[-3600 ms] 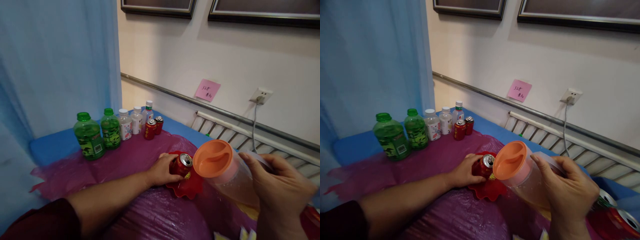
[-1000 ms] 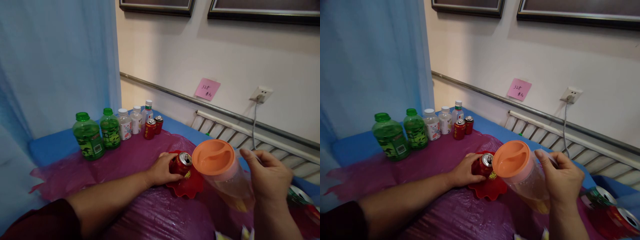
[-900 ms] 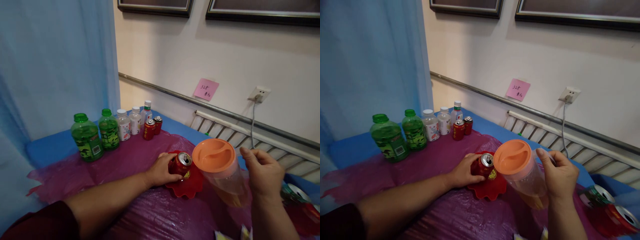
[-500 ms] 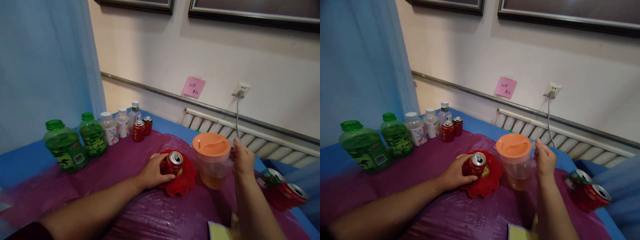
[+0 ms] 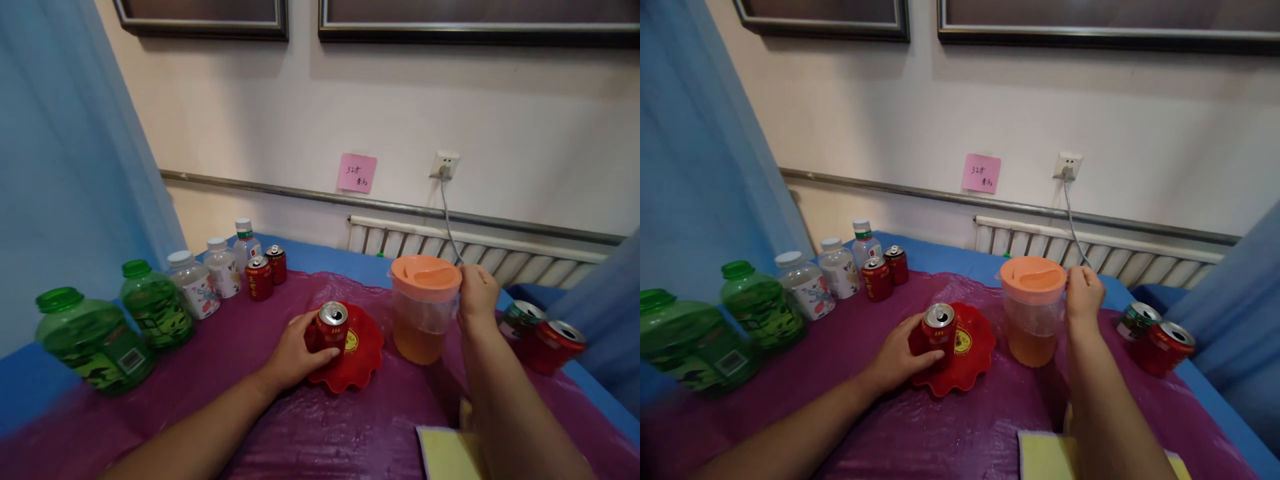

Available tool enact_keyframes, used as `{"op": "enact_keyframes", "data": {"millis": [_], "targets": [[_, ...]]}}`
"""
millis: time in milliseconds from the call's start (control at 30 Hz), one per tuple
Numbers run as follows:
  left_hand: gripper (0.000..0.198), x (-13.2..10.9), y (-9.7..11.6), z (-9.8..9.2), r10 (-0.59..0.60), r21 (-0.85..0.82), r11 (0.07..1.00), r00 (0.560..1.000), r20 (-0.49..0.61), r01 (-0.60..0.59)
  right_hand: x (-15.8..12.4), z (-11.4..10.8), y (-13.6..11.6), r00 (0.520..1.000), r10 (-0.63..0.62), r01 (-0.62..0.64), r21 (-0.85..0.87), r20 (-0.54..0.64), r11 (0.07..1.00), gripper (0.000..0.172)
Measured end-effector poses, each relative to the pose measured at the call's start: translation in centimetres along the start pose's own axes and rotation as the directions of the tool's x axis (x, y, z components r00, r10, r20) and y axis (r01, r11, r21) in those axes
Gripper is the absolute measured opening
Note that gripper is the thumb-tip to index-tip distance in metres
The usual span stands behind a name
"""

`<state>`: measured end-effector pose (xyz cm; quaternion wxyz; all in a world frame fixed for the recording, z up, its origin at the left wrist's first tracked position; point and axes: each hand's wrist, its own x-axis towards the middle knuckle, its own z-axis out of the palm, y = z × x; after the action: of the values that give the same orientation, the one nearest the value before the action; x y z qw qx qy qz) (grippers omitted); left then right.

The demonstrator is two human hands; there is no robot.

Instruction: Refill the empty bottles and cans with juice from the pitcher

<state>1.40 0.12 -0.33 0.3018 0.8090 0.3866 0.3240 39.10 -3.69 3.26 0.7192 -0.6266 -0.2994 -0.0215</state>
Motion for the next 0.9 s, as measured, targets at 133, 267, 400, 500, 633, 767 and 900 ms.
{"op": "enact_keyframes", "data": {"millis": [133, 267, 400, 500, 633, 767, 900], "targets": [[0.07, 0.1, -0.2, -0.1, 0.015, -0.026, 1.0, 1.0, -0.001, -0.015, 0.9, 0.0, 0.1, 0.992, 0.086, -0.079, 0.073, -0.094, 0.994, 0.021], [0.07, 0.2, -0.1, -0.2, 0.009, -0.027, 1.0, 1.0, 0.007, -0.009, 1.6, -0.3, 0.4, 0.981, 0.159, -0.146, 0.11, -0.114, 0.983, 0.016], [0.07, 0.5, 0.0, -0.2, -0.005, -0.016, 1.0, 1.0, 0.005, 0.005, 1.9, -0.4, 1.4, 0.971, 0.219, -0.21, 0.097, -0.097, 0.973, 0.02], [0.072, 0.6, -0.1, -0.2, -0.012, 0.006, 1.0, 1.0, 0.007, 0.012, 2.0, -0.3, 2.2, 0.964, 0.26, -0.256, 0.065, -0.057, 0.965, 0.027], [0.074, 0.8, -0.3, -0.2, -0.003, 0.034, 0.999, 1.0, 0.002, 0.003, 2.1, -0.5, 2.5, 0.96, 0.277, -0.277, 0.009, -0.023, 0.961, 0.041], [0.074, 0.8, -0.3, -0.3, 0.0, 0.031, 1.0, 1.0, 0.014, -0.001, 1.9, -0.6, 2.0, 0.968, 0.249, -0.249, -0.036, -0.019, 0.968, 0.04], [0.073, 0.6, -0.2, -0.3, 0.015, 0.032, 0.999, 1.0, 0.021, -0.015, 1.5, -0.8, 1.1, 0.991, 0.13, -0.131, -0.071, -0.017, 0.989, 0.04]]}}
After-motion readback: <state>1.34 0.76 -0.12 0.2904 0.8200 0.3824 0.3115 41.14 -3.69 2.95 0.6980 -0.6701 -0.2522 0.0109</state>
